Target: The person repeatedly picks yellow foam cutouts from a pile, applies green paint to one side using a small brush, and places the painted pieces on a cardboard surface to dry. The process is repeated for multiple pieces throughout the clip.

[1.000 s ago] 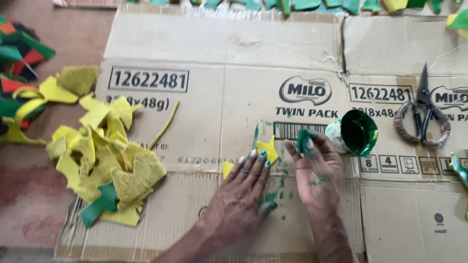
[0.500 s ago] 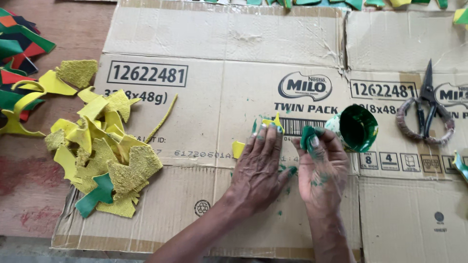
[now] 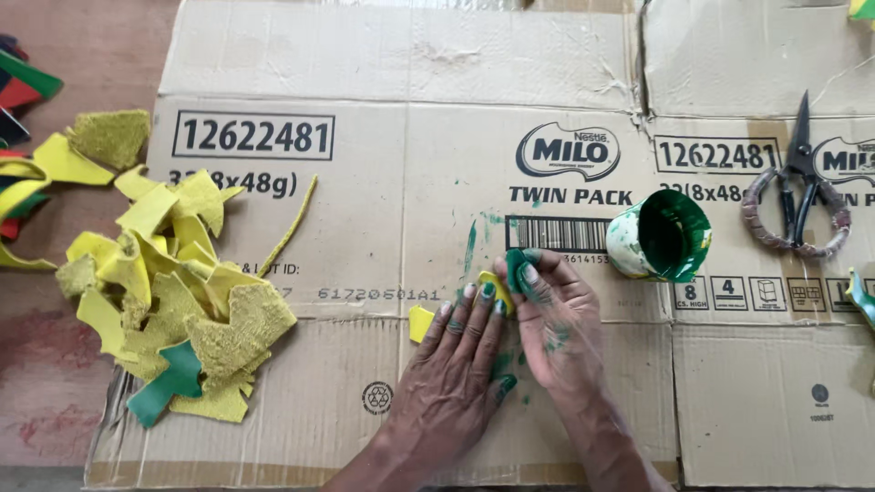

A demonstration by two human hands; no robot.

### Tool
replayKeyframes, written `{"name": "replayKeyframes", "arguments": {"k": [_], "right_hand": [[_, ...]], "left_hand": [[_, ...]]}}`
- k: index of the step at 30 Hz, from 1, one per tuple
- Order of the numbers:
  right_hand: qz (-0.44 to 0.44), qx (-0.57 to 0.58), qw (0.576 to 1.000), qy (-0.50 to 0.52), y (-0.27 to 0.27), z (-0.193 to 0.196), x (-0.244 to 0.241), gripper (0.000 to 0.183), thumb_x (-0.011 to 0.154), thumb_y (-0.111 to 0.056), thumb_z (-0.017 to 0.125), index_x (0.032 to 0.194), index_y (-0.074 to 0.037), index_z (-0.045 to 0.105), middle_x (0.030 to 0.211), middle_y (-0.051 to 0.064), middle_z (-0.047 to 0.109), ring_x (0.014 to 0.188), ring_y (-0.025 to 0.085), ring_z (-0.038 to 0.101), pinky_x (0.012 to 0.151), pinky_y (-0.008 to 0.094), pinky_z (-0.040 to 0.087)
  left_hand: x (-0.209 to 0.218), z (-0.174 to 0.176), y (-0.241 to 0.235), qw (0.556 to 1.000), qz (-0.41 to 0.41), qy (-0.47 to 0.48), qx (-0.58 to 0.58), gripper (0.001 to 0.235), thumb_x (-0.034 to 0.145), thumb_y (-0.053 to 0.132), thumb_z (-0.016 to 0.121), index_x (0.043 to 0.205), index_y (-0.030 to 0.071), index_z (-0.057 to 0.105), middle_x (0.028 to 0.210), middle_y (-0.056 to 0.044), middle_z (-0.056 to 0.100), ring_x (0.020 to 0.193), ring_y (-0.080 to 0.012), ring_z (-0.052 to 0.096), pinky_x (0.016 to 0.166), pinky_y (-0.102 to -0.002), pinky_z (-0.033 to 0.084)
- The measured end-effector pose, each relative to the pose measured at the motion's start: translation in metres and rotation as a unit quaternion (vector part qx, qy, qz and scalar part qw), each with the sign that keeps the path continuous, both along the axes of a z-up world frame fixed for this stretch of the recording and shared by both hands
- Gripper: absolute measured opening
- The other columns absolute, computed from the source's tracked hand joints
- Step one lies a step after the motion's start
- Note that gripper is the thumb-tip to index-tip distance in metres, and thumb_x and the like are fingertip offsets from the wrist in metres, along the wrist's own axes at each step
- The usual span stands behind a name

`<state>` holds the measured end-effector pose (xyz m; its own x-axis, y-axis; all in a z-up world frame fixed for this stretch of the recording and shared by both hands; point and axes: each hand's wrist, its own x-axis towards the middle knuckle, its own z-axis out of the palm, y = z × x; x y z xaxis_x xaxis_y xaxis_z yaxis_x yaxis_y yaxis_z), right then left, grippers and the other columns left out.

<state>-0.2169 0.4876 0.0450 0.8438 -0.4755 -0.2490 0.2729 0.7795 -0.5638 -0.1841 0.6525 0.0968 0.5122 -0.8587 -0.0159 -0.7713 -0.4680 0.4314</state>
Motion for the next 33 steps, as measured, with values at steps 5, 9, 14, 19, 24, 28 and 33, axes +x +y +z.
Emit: {"name": "replayKeyframes", "arguments": {"k": [5,9,14,19,24,28,33], "right_hand": [[0.011,-0.048,0.998,0.023,0.003,0.001,0.0,0.02,0.098,0.002,0.067,0.117,0.007,0.065,0.115,0.016,0.072,0.111,0.026,0.071,0.11,0.042,0.054],[0.018,-0.065,0.997,0.038,0.002,0.0,0.002,0.019,0.098,0.002,0.067,0.117,0.007,0.065,0.114,0.016,0.072,0.111,0.026,0.071,0.112,0.042,0.053],[0.025,-0.076,0.996,0.032,0.002,0.0,0.002,0.019,0.099,0.003,0.067,0.117,0.007,0.065,0.114,0.016,0.072,0.112,0.026,0.071,0.113,0.042,0.053],[0.025,-0.085,0.995,0.042,0.002,0.001,0.002,0.019,0.099,0.004,0.066,0.117,0.007,0.065,0.114,0.018,0.073,0.111,0.027,0.071,0.112,0.043,0.054],[0.029,-0.077,0.996,0.038,0.001,0.002,0.003,0.018,0.099,0.004,0.066,0.117,0.006,0.065,0.114,0.017,0.072,0.111,0.026,0.072,0.112,0.044,0.054],[0.035,-0.045,0.998,0.031,0.0,0.004,0.003,0.017,0.1,0.002,0.066,0.117,0.006,0.066,0.113,0.017,0.073,0.11,0.026,0.072,0.11,0.046,0.054],[0.02,-0.017,0.999,0.026,-0.003,0.001,0.003,0.017,0.099,0.004,0.066,0.116,0.006,0.065,0.111,0.016,0.072,0.107,0.025,0.072,0.115,0.047,0.051]], "left_hand": [[-0.008,-0.001,0.034,0.997,0.071,0.016,0.03,0.083,0.093,0.041,0.059,0.153,-0.008,0.028,0.16,-0.025,0.03,0.152,-0.0363,0.021,0.122,-0.048,0.012],[-0.004,-0.002,0.048,0.993,0.106,0.003,0.05,0.084,0.091,0.042,0.06,0.153,-0.006,0.029,0.16,-0.024,0.03,0.152,-0.0356,0.021,0.121,-0.048,0.012],[0.009,0.001,0.032,0.99,0.125,0.031,0.05,0.085,0.09,0.036,0.062,0.151,-0.012,0.026,0.16,-0.031,0.024,0.152,-0.0416,0.015,0.121,-0.053,0.009],[0.025,0.0,0.026,0.988,0.146,0.009,0.043,0.083,0.09,0.033,0.062,0.151,-0.011,0.026,0.162,-0.031,0.022,0.154,-0.042,0.013,0.123,-0.054,0.009],[-0.005,0.011,0.064,0.989,0.138,-0.019,0.056,0.078,0.086,0.04,0.064,0.146,-0.007,0.043,0.159,-0.026,0.03,0.151,-0.0418,0.017,0.12,-0.057,0.008],[-0.001,0.018,0.081,0.984,0.172,-0.03,0.022,0.041,0.086,0.026,0.064,0.118,-0.001,0.065,0.151,-0.026,0.042,0.147,-0.0423,0.03,0.119,-0.059,0.02],[-0.013,0.023,0.063,0.989,-0.1,0.002,-0.111,0.023,0.106,0.016,0.055,0.12,-0.001,0.063,0.148,-0.025,0.048,0.144,-0.0394,0.049,0.12,-0.053,0.042]]}}
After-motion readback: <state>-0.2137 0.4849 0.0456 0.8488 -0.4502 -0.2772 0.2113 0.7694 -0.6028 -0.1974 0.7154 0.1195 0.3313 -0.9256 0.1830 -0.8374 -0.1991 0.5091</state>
